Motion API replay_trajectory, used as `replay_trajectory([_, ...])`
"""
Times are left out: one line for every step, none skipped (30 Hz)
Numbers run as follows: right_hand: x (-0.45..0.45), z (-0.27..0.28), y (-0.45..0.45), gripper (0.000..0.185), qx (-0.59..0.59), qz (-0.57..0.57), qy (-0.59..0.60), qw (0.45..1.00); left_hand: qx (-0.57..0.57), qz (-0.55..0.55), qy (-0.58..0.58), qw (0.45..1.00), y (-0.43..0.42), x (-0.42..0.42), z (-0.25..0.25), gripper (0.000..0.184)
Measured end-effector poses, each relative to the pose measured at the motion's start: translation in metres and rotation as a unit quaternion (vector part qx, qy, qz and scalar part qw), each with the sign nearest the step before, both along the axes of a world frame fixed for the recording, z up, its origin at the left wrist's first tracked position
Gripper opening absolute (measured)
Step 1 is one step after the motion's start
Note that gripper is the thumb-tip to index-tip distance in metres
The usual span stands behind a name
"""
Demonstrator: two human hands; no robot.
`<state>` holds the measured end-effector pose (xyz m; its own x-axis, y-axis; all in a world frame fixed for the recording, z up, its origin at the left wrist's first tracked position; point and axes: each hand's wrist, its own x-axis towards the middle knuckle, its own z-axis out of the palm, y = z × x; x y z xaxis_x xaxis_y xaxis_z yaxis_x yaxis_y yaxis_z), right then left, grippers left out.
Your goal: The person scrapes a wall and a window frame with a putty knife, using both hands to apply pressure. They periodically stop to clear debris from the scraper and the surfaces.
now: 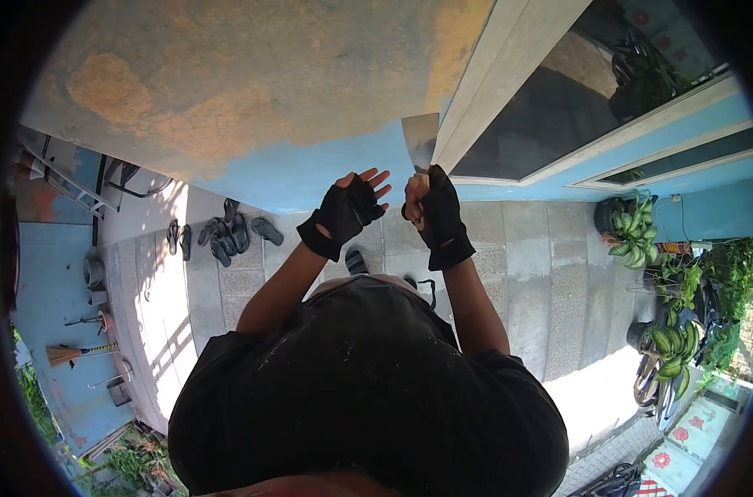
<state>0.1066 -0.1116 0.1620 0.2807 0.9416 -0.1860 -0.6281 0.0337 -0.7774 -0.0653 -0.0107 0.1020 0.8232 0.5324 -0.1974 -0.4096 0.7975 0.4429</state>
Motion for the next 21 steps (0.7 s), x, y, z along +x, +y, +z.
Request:
replay_trajectory([-0.008,0.015,0.007,0.018,0.011,0.014,0.018,1.000,-0.033,-0.024,-0.008,0.999,0.002,0.001,-0.001,0.052])
replay_trajectory([-0.014,0.016,0.013,0.018,0.011,0.010,0.017,1.000,-0.066,-0.048,-0.014,0.997,0.003,0.004,-0.001,0.053])
replay_trajectory([-0.019,0.016,0.021,0.016,0.025,0.030,0.011,0.999,-0.075,-0.062,-0.016,0.995,0.006,0.010,-0.014,0.058])
replay_trajectory([-0.023,0.017,0.028,0.014,0.039,0.049,0.004,0.998,-0.074,-0.067,-0.017,0.995,0.009,0.015,-0.030,0.058])
replay_trajectory([-0.028,0.017,0.034,0.015,0.057,0.060,0.014,0.996,-0.069,-0.160,-0.140,0.975,0.012,0.021,-0.041,0.062])
replay_trajectory([-0.028,0.012,0.040,0.015,0.059,0.056,0.012,0.997,-0.063,-0.248,-0.259,0.931,0.017,0.027,-0.051,0.065])
replay_trajectory([-0.028,0.000,0.047,0.016,0.040,0.057,0.006,0.998,-0.164,-0.225,-0.158,0.947,0.002,0.023,-0.016,0.069])
replay_trajectory([-0.028,-0.012,0.053,0.018,0.019,0.056,0.002,0.998,-0.164,-0.228,-0.158,0.947,-0.003,0.020,0.004,0.069])
replay_trajectory([-0.022,-0.021,0.058,0.018,0.031,0.028,0.039,0.998,-0.125,-0.200,-0.123,0.964,-0.006,0.019,0.018,0.069])
replay_trajectory([-0.019,-0.018,0.058,0.018,0.031,0.025,0.038,0.999,-0.087,-0.169,-0.088,0.978,-0.008,0.018,0.024,0.069])
replay_trajectory([-0.015,-0.016,0.058,0.018,0.050,-0.018,0.013,0.998,-0.085,-0.179,-0.093,0.976,-0.006,0.017,0.023,0.065])
replay_trajectory([-0.011,-0.013,0.057,0.018,0.068,-0.061,-0.011,0.996,-0.085,-0.182,-0.094,0.975,-0.003,0.014,0.009,0.065])
replay_trajectory([-0.011,-0.005,0.053,0.010,0.066,-0.090,-0.021,0.994,-0.053,-0.190,-0.065,0.978,-0.001,0.010,-0.017,0.064])
replay_trajectory([-0.006,-0.001,0.050,0.011,0.070,-0.096,-0.051,0.992,-0.021,-0.197,-0.037,0.980,0.000,0.008,-0.020,0.064])
replay_trajectory([-0.005,0.004,0.047,0.012,0.075,-0.089,-0.047,0.992,-0.050,-0.187,-0.015,0.981,-0.002,0.006,-0.023,0.061])
replay_trajectory([-0.007,0.009,0.043,0.014,0.079,-0.079,-0.042,0.993,-0.053,-0.185,-0.015,0.981,-0.007,0.006,-0.023,0.061])
replay_trajectory([-0.010,0.007,0.044,0.016,0.087,-0.046,-0.011,0.995,0.001,-0.167,-0.010,0.986,-0.012,0.009,-0.022,0.060])
replay_trajectory([-0.014,0.006,0.045,0.019,0.095,-0.013,0.020,0.995,0.055,-0.150,-0.004,0.987,-0.016,0.015,-0.021,0.060])
replay_trajectory([-0.020,0.005,0.048,0.024,0.081,0.021,0.062,0.995,0.110,-0.139,-0.069,0.982,-0.019,0.023,-0.014,0.057])
replay_trajectory([-0.024,0.000,0.052,0.026,0.077,0.042,0.078,0.993,0.110,-0.136,-0.069,0.982,-0.019,0.026,-0.014,0.057])
replay_trajectory([-0.021,0.002,0.054,0.025,0.080,0.026,0.095,0.992,0.147,-0.109,-0.049,0.982,-0.019,0.029,-0.014,0.056])
